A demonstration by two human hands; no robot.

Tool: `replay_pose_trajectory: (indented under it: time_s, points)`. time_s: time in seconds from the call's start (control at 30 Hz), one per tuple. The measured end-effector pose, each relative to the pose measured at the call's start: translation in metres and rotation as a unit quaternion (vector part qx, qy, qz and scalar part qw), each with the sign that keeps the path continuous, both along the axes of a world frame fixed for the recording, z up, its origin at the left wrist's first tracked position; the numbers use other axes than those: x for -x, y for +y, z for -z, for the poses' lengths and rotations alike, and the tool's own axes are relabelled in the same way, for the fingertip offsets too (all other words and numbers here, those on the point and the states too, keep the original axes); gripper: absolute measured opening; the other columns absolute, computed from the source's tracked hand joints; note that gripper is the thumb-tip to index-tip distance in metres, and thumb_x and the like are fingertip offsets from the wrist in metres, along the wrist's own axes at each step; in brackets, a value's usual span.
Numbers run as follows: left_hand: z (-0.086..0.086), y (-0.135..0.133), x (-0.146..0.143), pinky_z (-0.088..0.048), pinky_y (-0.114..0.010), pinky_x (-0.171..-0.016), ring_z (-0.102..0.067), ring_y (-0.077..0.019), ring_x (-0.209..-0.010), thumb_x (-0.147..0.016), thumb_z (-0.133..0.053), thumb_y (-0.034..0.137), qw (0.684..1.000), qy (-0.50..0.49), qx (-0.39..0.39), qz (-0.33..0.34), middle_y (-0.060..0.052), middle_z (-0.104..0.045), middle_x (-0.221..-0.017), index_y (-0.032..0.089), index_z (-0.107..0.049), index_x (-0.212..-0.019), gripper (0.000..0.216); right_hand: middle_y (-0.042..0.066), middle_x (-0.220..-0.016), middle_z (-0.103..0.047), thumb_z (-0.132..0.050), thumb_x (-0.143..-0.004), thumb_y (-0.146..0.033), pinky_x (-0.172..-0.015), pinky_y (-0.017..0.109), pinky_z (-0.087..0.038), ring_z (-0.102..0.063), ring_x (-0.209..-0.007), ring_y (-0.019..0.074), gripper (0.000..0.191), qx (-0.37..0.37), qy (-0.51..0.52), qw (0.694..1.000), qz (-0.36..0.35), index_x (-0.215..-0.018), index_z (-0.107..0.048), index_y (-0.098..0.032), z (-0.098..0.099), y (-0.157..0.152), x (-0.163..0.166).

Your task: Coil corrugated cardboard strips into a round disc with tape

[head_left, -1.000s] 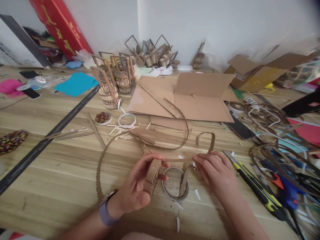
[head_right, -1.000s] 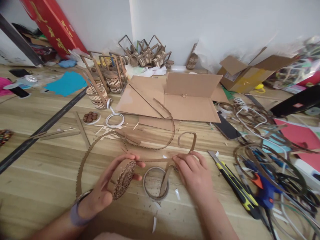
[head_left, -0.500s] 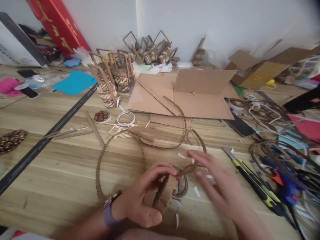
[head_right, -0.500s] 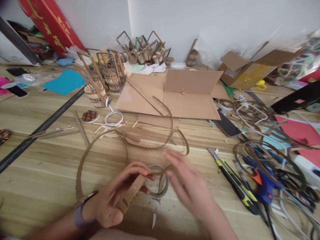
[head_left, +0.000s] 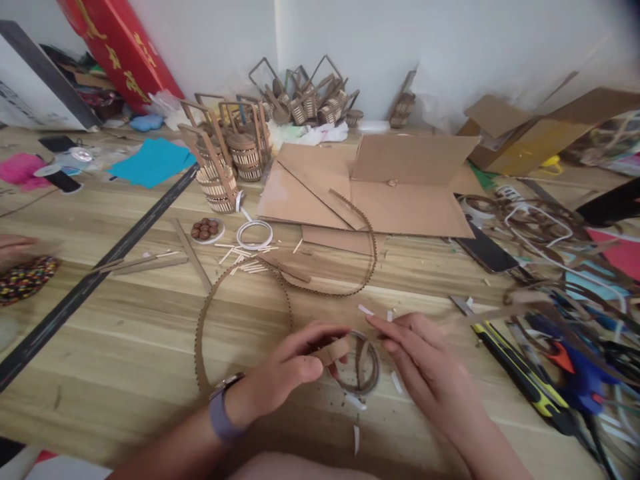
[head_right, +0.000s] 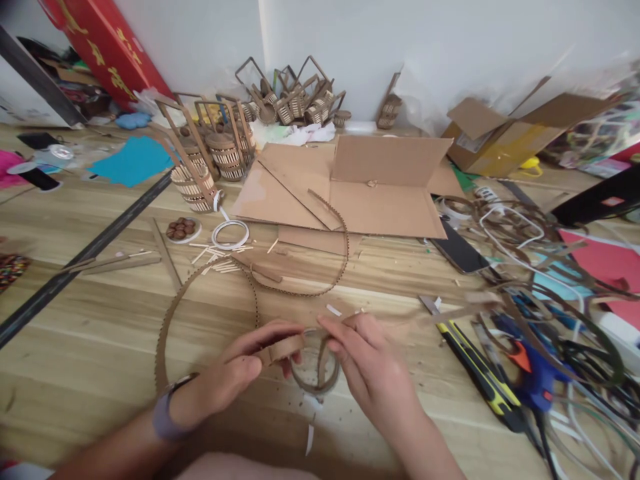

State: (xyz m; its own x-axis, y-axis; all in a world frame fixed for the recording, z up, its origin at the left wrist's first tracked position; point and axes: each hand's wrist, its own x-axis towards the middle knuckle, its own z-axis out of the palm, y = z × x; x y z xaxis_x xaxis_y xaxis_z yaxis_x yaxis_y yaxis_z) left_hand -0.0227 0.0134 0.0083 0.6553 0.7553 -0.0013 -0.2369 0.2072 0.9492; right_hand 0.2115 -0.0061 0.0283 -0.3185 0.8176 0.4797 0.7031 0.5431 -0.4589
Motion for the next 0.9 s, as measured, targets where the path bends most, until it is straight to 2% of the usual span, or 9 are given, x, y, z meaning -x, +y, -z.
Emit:
replay_pose_trajectory:
  time_s: [0.17, 0.37, 0.6, 0.9]
  points:
    - [0.0, -0.003, -0.004, -0.05, -0.031, -0.079, -0.06, -0.0195, -0.089, -0.091, -0.059, 0.044, 0.998, 0.009, 0.056, -0.004, -0.008, -0.064, -0.116, 0.021, -0.063, -0.123, 0.04, 0.002, -0.079, -0.065, -0.053, -0.097, -0.025, -0.06, 0.024, -0.052, -0.063, -0.07, 0.0159, 0.016, 0.015, 0.044, 0.999, -0.018, -0.109, -0.063, -0.022, -0.004, -0.009, 0.013]
    - [0.003, -0.004, -0.007, -0.047, -0.03, -0.078, -0.059, -0.0175, -0.083, -0.089, -0.061, 0.048, 0.996, 0.057, 0.069, 0.009, -0.006, -0.064, -0.104, 0.017, -0.063, -0.118, 0.043, 0.001, -0.078, -0.064, -0.052, -0.098, -0.029, -0.058, 0.02, -0.052, -0.063, -0.069, 0.0128, 0.013, 0.035, 0.102, 0.993, -0.053, -0.103, -0.062, -0.022, -0.004, -0.012, 0.025]
    - [0.004, -0.004, -0.007, -0.047, -0.033, -0.089, -0.06, -0.0236, -0.105, -0.089, -0.06, 0.039, 0.996, 0.067, 0.053, 0.02, -0.007, -0.066, -0.112, 0.019, -0.063, -0.116, 0.034, 0.004, -0.084, -0.064, -0.053, -0.098, -0.03, -0.065, 0.02, -0.054, -0.063, -0.077, 0.0137, 0.014, 0.032, 0.108, 0.992, -0.048, -0.099, -0.065, -0.021, 0.0, -0.012, 0.03]
    - [-0.001, -0.001, -0.008, -0.045, -0.035, -0.094, -0.06, -0.0254, -0.109, -0.086, -0.059, 0.032, 0.996, 0.084, 0.019, 0.024, -0.008, -0.067, -0.114, 0.017, -0.064, -0.115, 0.033, 0.004, -0.085, -0.062, -0.055, -0.097, -0.029, -0.064, 0.02, -0.055, -0.063, -0.075, 0.0127, 0.015, 0.025, 0.102, 0.993, -0.057, -0.099, -0.066, -0.019, 0.001, -0.013, 0.033]
